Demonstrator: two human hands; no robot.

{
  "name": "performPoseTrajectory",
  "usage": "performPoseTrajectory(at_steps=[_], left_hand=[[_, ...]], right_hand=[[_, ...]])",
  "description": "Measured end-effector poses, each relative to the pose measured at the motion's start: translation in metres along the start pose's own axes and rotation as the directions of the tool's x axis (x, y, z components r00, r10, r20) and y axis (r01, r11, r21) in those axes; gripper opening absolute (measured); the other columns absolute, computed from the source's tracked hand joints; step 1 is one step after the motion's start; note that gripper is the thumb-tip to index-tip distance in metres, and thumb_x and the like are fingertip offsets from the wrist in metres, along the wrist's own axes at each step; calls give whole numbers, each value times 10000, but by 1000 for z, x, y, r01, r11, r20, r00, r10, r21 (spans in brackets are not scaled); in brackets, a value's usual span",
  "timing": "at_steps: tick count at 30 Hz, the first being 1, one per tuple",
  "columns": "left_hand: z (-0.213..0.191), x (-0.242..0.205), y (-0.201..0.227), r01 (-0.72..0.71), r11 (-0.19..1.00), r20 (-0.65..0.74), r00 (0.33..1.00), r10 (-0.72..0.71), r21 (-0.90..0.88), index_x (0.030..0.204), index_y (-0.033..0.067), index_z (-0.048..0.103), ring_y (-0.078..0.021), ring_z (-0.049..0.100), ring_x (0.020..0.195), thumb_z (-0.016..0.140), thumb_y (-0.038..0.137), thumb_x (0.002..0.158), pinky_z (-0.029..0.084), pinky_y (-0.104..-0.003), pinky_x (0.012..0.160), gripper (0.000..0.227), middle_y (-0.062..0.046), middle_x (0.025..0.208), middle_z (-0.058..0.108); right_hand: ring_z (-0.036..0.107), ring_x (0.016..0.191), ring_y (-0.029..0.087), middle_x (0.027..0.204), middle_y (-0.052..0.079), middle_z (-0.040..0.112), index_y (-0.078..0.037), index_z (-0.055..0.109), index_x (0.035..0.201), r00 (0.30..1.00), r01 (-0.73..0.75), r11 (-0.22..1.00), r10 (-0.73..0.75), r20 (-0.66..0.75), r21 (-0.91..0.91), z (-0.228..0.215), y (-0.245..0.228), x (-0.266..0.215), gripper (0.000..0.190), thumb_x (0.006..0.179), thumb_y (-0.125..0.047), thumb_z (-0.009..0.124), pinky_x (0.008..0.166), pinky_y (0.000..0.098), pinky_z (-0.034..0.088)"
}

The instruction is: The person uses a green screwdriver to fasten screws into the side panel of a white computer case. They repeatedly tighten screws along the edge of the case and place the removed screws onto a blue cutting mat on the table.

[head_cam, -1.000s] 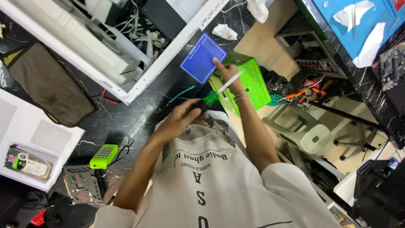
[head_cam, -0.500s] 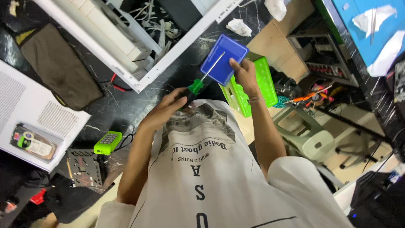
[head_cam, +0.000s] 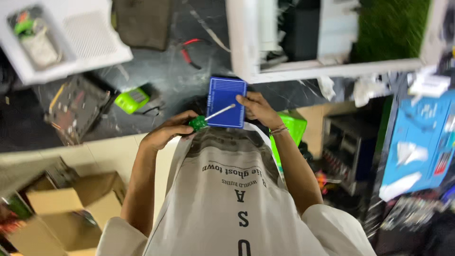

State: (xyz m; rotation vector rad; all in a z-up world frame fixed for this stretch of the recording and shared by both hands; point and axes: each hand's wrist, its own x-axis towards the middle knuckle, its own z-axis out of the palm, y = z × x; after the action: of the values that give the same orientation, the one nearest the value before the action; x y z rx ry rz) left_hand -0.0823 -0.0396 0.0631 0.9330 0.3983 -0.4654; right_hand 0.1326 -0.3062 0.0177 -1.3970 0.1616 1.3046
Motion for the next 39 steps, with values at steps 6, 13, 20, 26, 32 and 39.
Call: performPoseTrajectory(at_steps=[6, 13, 20, 26, 32, 39], left_hand=[[-1, -37, -34, -234, 971, -348, 915, 205, -43, 1248, 13, 671, -232, 644, 781, 706, 241, 921, 475, -285, 576, 400, -152, 840, 621], [14, -33, -51, -368, 918, -649, 736, 192, -146, 1243, 76, 690, -242, 647, 743, 694, 289, 975, 470, -291, 561, 343, -146, 773, 594], [22, -28, -37, -401, 903, -710, 680, 180, -154, 1188, 77, 710, -221, 626, 685, 710, 299, 973, 474, -274, 575, 309, -142, 733, 593], [13, -16, -28, -413, 898, -719, 669, 187, -151, 1215, 64, 704, -227, 629, 680, 703, 308, 981, 466, -285, 580, 338, -159, 737, 609], [7, -8, -20, -413, 893, -730, 664, 162, -178, 1192, 81, 698, -190, 580, 624, 713, 320, 976, 482, -277, 577, 323, -161, 729, 599], [3, 1, -24, -396, 901, -752, 645, 134, -179, 1181, 97, 714, -155, 581, 557, 743, 336, 966, 510, -299, 565, 323, -155, 718, 618]], right_hand=[[300, 341, 22, 539, -82, 283, -100, 636, 892, 975, 56, 980, -12, 221, -193, 88, -49, 50, 251, 1104, -231, 667, 314, 204, 273], [325, 327, 43, 493, -71, 312, -143, 546, 810, 994, -18, 932, 57, 97, -361, 123, -44, 101, 321, 1067, -274, 686, 296, 207, 270], [412, 353, 47, 504, -63, 407, -151, 565, 802, 981, 98, 920, -154, -121, -379, 129, -43, 139, 331, 1076, -325, 630, 340, 187, 305], [457, 406, 85, 516, -25, 426, -141, 675, 877, 955, 128, 880, -234, -184, -458, 107, -65, 173, 242, 1046, -310, 639, 375, 226, 325], [667, 570, 188, 600, 94, 671, -77, 795, 901, 909, 327, 620, -413, 58, -713, 89, -9, 203, 240, 974, -305, 773, 544, 307, 504], [753, 768, 443, 692, 197, 680, -98, 534, 1301, 773, 323, 477, -631, -63, -818, 138, -59, 149, 410, 971, -236, 732, 746, 538, 545]])
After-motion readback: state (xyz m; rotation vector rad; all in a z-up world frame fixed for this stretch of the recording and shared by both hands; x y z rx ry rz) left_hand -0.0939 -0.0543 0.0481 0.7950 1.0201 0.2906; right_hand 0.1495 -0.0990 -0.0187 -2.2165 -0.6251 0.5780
